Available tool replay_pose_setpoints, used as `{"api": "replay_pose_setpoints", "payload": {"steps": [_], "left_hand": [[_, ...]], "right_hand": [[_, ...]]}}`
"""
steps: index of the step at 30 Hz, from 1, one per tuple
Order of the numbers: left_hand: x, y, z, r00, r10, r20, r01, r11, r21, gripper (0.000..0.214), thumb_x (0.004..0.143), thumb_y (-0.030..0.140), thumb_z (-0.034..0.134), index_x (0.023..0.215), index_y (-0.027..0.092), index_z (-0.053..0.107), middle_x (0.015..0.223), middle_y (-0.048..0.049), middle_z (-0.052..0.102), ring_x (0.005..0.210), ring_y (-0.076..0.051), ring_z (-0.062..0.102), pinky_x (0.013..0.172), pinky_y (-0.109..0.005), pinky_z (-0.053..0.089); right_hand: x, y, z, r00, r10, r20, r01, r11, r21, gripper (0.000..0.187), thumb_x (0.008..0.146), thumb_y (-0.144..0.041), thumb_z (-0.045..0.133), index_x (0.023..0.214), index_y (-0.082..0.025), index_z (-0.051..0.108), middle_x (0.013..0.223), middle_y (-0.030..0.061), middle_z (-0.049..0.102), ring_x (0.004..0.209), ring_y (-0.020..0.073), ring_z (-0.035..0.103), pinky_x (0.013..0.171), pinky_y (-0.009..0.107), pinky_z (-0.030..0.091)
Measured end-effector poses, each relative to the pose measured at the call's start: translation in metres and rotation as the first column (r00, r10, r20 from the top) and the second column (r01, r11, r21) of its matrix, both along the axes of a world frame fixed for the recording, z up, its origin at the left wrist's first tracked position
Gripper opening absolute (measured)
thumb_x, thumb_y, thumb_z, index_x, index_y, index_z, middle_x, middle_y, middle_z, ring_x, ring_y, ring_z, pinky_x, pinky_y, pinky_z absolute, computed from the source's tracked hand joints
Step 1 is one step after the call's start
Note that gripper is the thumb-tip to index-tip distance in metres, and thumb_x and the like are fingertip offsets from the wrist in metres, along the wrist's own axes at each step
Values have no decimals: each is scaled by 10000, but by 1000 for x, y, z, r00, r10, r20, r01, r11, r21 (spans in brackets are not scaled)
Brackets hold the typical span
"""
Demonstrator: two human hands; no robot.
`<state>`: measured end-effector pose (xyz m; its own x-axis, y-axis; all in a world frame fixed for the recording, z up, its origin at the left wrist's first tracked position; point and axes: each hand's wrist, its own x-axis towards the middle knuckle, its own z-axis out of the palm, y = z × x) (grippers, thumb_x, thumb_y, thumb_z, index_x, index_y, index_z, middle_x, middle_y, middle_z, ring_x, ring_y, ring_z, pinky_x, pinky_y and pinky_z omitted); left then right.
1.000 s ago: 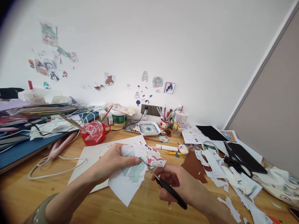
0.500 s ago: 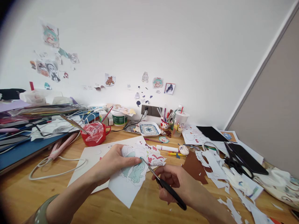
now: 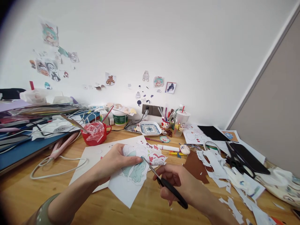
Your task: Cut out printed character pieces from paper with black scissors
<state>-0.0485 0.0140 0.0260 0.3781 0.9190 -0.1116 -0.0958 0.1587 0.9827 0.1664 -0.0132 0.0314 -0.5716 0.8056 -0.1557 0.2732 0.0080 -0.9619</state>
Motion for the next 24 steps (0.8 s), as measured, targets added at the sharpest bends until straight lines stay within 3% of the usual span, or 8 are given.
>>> {"api": "replay_pose_setpoints", "payload": {"steps": [15,24], "left_hand": [[0,-1,2,1000,-5,20,5,1000,-7,277,561,294,737,750,114,644,679,-59,686,529,-145,616,482,-230,489],[-1,0,1,999,-26,-22,27,998,48,271,581,326,720,723,108,642,682,-67,680,530,-146,610,491,-236,475]], "right_hand": [[1,1,-4,1000,3,-15,-3,1000,6,454,605,-499,674,868,-149,555,604,-47,491,483,71,438,441,170,438],[2,0,-3,1000,16,-26,-16,1000,-8,338,650,-376,659,870,-145,547,612,-35,521,493,73,443,419,159,412]]}}
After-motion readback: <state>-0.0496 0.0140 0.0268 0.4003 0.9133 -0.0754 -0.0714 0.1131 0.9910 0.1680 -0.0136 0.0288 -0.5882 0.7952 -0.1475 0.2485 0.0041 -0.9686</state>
